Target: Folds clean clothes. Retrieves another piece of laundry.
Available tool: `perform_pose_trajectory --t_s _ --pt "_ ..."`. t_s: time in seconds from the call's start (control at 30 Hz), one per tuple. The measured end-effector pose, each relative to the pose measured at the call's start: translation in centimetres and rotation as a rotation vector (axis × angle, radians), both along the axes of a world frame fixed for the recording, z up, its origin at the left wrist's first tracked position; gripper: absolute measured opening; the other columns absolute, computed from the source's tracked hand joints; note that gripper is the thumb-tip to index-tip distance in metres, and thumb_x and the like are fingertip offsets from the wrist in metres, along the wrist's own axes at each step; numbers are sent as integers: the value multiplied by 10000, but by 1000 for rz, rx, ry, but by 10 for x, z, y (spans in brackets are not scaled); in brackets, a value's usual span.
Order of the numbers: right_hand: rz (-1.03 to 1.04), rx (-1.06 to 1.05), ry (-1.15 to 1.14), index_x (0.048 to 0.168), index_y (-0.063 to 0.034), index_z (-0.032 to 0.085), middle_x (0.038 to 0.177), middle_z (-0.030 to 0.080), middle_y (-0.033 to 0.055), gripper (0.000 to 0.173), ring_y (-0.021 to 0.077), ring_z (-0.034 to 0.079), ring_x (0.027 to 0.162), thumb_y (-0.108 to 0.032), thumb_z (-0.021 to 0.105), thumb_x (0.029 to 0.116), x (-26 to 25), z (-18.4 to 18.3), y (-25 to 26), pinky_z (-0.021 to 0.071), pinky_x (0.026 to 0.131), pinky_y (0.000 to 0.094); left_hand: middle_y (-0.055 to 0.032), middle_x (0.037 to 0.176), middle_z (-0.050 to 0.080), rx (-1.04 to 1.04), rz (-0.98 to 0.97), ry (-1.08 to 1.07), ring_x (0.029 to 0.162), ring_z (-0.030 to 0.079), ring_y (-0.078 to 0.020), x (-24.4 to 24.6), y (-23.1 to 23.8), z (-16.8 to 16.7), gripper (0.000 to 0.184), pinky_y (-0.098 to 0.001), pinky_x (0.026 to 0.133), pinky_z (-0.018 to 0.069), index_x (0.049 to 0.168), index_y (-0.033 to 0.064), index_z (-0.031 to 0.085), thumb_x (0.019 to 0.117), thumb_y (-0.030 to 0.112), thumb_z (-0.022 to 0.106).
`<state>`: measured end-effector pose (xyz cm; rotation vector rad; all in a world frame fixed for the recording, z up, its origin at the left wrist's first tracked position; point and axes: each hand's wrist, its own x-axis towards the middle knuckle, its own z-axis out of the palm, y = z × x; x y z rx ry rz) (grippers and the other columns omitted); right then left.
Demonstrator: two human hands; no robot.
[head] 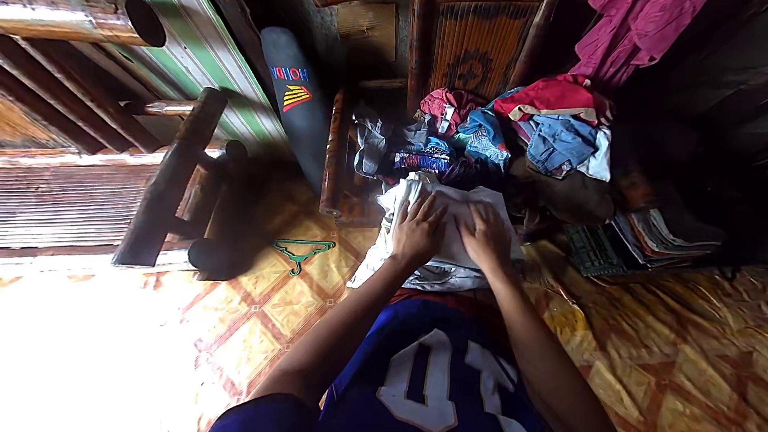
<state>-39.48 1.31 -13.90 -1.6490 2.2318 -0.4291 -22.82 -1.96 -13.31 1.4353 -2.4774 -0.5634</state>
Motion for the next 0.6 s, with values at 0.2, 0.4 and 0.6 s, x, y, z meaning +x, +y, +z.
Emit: perform_pose_trajectory --t_s 0.2,0.4,0.6 --pt "42 -1 -324 1529 -148 488 1647 252 249 594 422 257 1519 -492 468 1046 -38 1 12 255 1210 576 -49 1676 295 18 -31 30 1570 194 -249 9 -18 7 490 -588 1250 70 1530 268 498 1074 419 396" --pt "-45 -218 -646 1489 7 491 1605 358 235 558 304 313 1518 -317 417 1041 -46 -22 24 246 1243 422 -55 1676 294 185 127 209 1571 172 -308 19 -53 0 519 -626 1237 96 1520 237 512 1055 460 455" --pt "-133 -624 -749 1293 195 572 1406 571 290 444 240 512 1395 -104 368 1035 -40 -64 32 351 1194 299 -154 1277 620 731 417 676 1109 615 -152 20 -108 -1 396 -355 958 504 1375 5 560 1111 258 407"
